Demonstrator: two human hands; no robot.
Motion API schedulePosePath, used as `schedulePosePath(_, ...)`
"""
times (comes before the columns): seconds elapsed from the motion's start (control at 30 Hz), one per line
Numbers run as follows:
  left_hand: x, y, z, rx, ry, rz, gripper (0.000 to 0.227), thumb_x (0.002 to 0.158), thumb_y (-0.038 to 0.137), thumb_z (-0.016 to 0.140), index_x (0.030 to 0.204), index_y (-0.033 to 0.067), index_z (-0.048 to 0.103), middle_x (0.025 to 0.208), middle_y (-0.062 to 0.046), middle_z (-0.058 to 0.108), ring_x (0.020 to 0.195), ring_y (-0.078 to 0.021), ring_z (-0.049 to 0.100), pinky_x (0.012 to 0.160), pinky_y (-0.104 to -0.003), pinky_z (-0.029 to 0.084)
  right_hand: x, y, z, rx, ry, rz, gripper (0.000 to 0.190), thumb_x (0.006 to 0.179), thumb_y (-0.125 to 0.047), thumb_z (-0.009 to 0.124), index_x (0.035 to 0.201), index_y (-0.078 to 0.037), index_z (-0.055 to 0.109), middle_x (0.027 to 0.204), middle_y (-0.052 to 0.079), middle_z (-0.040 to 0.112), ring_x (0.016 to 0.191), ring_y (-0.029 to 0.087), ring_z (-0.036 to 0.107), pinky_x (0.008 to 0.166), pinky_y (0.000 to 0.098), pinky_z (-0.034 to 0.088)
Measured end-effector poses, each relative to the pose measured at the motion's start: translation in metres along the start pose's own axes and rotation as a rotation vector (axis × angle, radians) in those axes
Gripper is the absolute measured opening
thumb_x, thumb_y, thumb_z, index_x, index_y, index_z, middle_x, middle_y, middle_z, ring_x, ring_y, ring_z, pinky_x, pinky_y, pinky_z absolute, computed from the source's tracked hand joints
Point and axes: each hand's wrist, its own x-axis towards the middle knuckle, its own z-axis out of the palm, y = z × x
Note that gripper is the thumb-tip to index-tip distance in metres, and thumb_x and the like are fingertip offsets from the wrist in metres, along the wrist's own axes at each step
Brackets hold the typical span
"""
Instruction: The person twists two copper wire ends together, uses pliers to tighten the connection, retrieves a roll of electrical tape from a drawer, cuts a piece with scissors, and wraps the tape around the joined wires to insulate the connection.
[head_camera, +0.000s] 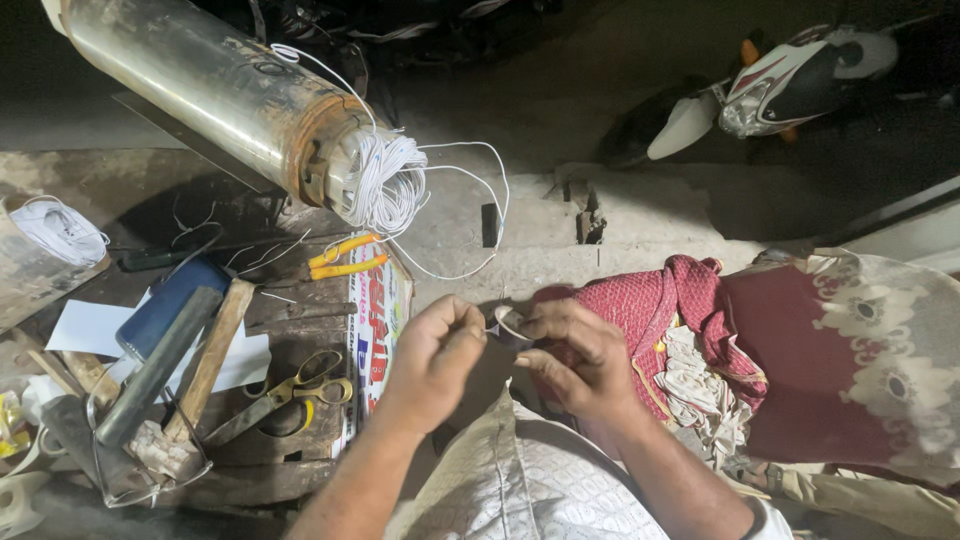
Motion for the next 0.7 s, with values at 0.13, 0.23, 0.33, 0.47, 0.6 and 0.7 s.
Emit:
schedulePosePath(0.13,0.006,-0.001,-0.013,-0.410,-0.120,-0.058,0.013,0.094,0.013,0.058,0.089,0.0010,0.061,0.080,-0.001,0.058,0.068,-0.0076,0.051,0.063,-0.026,0.045,0.011,0.019,-0.006,0.148,-0.051,-0.089,0.022,0.085,-0.003,0.080,0.104,0.000,0.071,0.117,0.008,0.069,0.105,0.014,0.069,0.086,0.0255,0.063)
schedulePosePath(0.23,0.005,0.006,-0.009,0.035,0.071,0.168,0.017,0.096,0.017,0.066,0.096,-0.0004,0.068,0.086,-0.005,0.064,0.074,-0.0108,0.059,0.066,-0.027,0.049,0.017,0.025,-0.006,0.170,-0.039,-0.136,0.022,0.086,-0.003,0.080,0.105,0.000,0.070,0.118,0.010,0.068,0.108,0.016,0.068,0.089,0.0262,0.060)
schedulePosePath(0.33,0.001,0.012,0.012,0.487,0.238,0.419,0.024,0.090,0.017,0.075,0.107,-0.0001,0.072,0.096,-0.009,0.070,0.082,-0.0176,0.069,0.071,-0.030,0.057,0.017,0.021,-0.005,0.013,0.014,-0.183,0.022,0.084,-0.004,0.081,0.103,-0.001,0.071,0.116,0.010,0.071,0.103,0.017,0.071,0.081,0.0265,0.061)
schedulePosePath(0.47,-0.001,0.014,0.035,0.683,0.326,0.636,0.029,0.088,0.014,0.078,0.112,-0.0011,0.071,0.106,-0.013,0.069,0.091,-0.0277,0.070,0.078,-0.036,0.058,0.017,0.009,-0.002,-0.231,0.114,-0.325,0.025,0.081,-0.005,0.084,0.102,-0.003,0.070,0.111,0.010,0.072,0.101,0.020,0.073,0.078,0.0277,0.062)
schedulePosePath(0.6,0.004,0.008,0.039,0.842,0.393,0.791,0.017,0.093,0.007,0.073,0.107,-0.0021,0.069,0.105,-0.013,0.067,0.092,-0.0301,0.067,0.079,-0.041,0.057,0.017,0.002,-0.001,-0.294,0.132,-0.407,0.026,0.082,-0.004,0.083,0.103,-0.003,0.069,0.110,0.012,0.071,0.097,0.020,0.075,0.078,0.0282,0.065)
schedulePosePath(0.7,0.007,0.000,0.034,0.901,0.446,0.826,0.009,0.088,0.007,0.069,0.094,0.0015,0.065,0.091,-0.013,0.064,0.081,-0.0308,0.064,0.072,-0.042,0.053,0.019,0.004,-0.002,-0.305,0.114,-0.482,0.026,0.082,-0.003,0.080,0.105,-0.001,0.068,0.111,0.012,0.069,0.100,0.021,0.073,0.081,0.0303,0.062)
